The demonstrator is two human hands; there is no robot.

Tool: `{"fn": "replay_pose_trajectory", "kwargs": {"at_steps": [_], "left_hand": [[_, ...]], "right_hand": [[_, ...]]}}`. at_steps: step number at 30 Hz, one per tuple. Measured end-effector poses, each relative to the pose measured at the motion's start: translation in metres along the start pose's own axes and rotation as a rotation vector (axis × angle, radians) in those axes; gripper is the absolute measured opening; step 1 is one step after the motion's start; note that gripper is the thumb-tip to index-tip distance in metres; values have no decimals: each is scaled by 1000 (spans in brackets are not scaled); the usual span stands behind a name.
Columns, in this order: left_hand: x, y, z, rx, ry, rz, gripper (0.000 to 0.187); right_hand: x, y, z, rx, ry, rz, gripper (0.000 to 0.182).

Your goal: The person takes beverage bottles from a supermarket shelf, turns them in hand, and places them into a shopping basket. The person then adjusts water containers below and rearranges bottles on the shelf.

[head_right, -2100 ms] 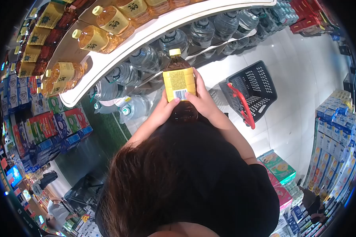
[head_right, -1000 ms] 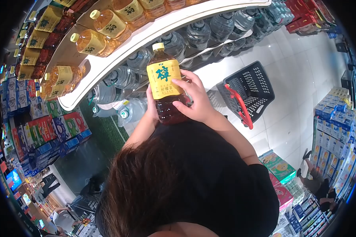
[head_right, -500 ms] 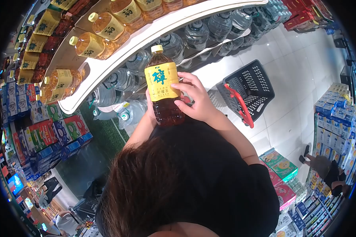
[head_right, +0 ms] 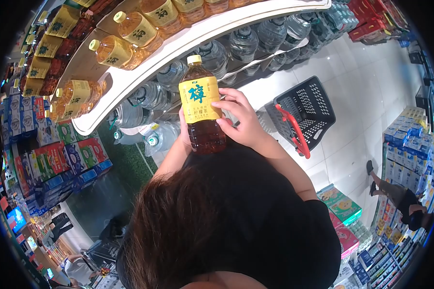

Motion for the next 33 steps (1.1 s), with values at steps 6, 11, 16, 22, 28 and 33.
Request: {"fn": "replay_pose_trajectory", "kwargs": {"at_steps": [6, 11, 16, 22, 28, 33], "left_hand": [[1, 0, -4, 6, -13, 0, 69], [0, 1, -1, -11, -19, -6, 69], [0, 1, 2, -34, -26, -19, 69], [3, 2, -2, -25, -17, -23, 74], [4, 1, -8, -43, 30, -28, 79], [0, 2, -4, -71, 91, 18, 81]], "right_hand": [[0, 0, 1, -9, 1, 8, 39], [-1, -1, 0, -15, -1, 29, 38], [2, 0, 0, -26, 8, 72, 37], [0, 1, -1, -17, -75, 52, 40], [19, 13, 2, 5, -150, 161, 52], [24, 19, 5, -27, -237, 57, 50]]}}
Point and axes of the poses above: each hand's wrist, its own y-axis towards the middle knuckle, its own z-axis out of the palm, x = y × z, the point moved 2 cm from there along y, towards the middle knuckle, and after that the axes turned 10 degrees about y, right-handed, at the moved point
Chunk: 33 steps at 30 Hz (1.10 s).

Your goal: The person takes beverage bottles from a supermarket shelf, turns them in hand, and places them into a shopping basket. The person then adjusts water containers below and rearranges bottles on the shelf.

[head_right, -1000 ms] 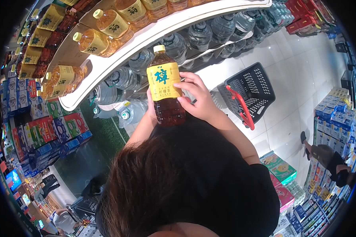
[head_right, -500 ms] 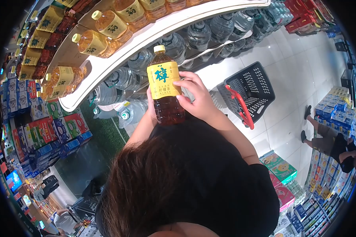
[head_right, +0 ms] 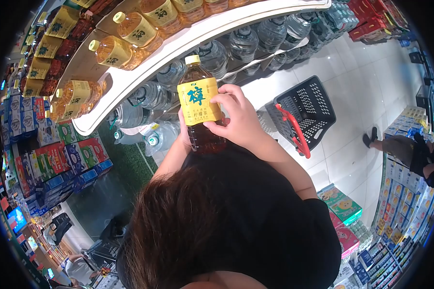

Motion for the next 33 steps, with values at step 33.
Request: {"fn": "replay_pose_trajectory", "kwargs": {"at_steps": [33], "left_hand": [[-31, -7, 16, -61, 706, 298, 70]], "right_hand": [[-26, -1, 18, -48, 574, 236, 95]]}}
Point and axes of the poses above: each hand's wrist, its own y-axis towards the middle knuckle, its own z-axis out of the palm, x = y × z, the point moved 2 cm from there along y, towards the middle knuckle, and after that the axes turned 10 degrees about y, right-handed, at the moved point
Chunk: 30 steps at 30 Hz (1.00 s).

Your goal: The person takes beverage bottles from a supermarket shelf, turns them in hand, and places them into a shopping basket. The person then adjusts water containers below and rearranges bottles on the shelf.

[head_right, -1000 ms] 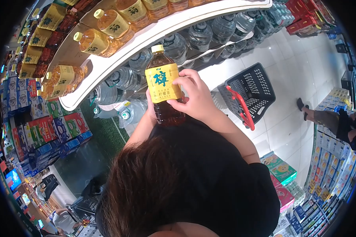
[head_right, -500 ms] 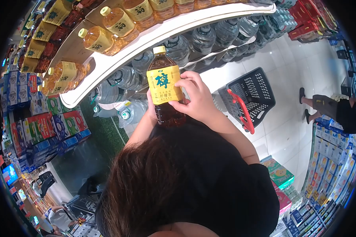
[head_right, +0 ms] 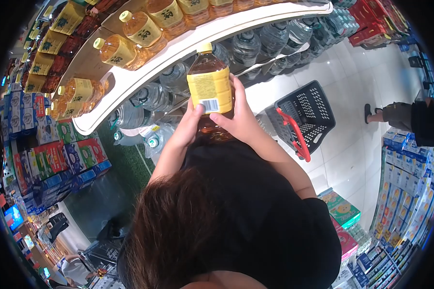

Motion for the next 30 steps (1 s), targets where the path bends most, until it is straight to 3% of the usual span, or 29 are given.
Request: {"fn": "replay_pose_trajectory", "kwargs": {"at_steps": [3, 7, 11, 15, 18, 19, 25, 28, 29, 30], "left_hand": [[-20, -5, 16, 26, 246, 40, 80], [-35, -14, 12, 108, 232, 108, 79], [-46, -20, 3, 128, 82, 37, 69], [-30, -14, 3, 15, -190, -150, 57], [-28, -12, 23, -2, -358, -299, 58], [-23, -14, 24, 44, -477, -475, 62], [-13, -18, 19, 152, -387, -340, 62], [-20, -20, 27, 63, -57, -187, 60], [-24, -18, 29, -22, -49, -157, 71], [-26, -18, 27, -105, 190, -71, 73]], "right_hand": [[-4, 6, -7, -26, 71, 0, 96], [-5, 3, -10, -103, 230, 27, 93], [-7, -4, -15, -135, 395, 72, 94], [-9, -8, -13, -96, 580, 115, 97], [-8, -10, -10, -54, 621, 122, 97], [-9, -11, -9, -52, 606, 110, 97], [-16, -10, -12, -38, 434, 19, 94], [-6, -2, -16, 22, 406, 30, 90], [-2, 2, -17, 56, 415, 37, 88], [-8, 0, -21, 41, 430, 80, 87]]}}
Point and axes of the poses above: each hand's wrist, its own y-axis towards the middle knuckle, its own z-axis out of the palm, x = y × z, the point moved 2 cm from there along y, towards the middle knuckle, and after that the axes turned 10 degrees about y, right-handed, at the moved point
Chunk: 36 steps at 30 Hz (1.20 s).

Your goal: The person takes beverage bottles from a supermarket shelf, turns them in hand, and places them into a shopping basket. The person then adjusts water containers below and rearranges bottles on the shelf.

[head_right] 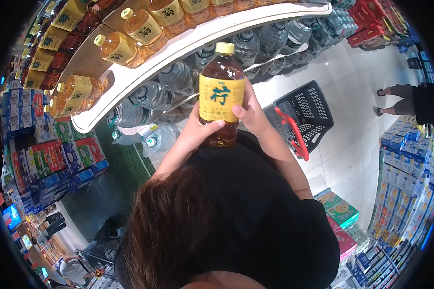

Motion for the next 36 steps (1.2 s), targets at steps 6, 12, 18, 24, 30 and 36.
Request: {"fn": "replay_pose_trajectory", "kwargs": {"at_steps": [6, 12, 18, 24, 30, 36], "left_hand": [[-29, -1, -5, -326, 847, 311, 80], [-27, 2, -10, -366, 939, 342, 80], [-8, 6, -23, -325, 1017, 385, 81], [-10, 18, -38, -159, 1087, 349, 80], [-10, 51, -45, 51, 1079, 356, 79], [-12, 111, -30, 337, 1003, 307, 74]], "right_hand": [[-8, -6, -16, -39, 53, 31, 77], [3, -4, -15, -128, -1, -129, 82], [25, -9, -42, -151, -130, -150, 67], [14, -20, -42, -226, -143, -7, 45], [3, -14, -48, -578, -241, 102, 11], [12, -11, -49, -810, -407, -58, 16]]}}
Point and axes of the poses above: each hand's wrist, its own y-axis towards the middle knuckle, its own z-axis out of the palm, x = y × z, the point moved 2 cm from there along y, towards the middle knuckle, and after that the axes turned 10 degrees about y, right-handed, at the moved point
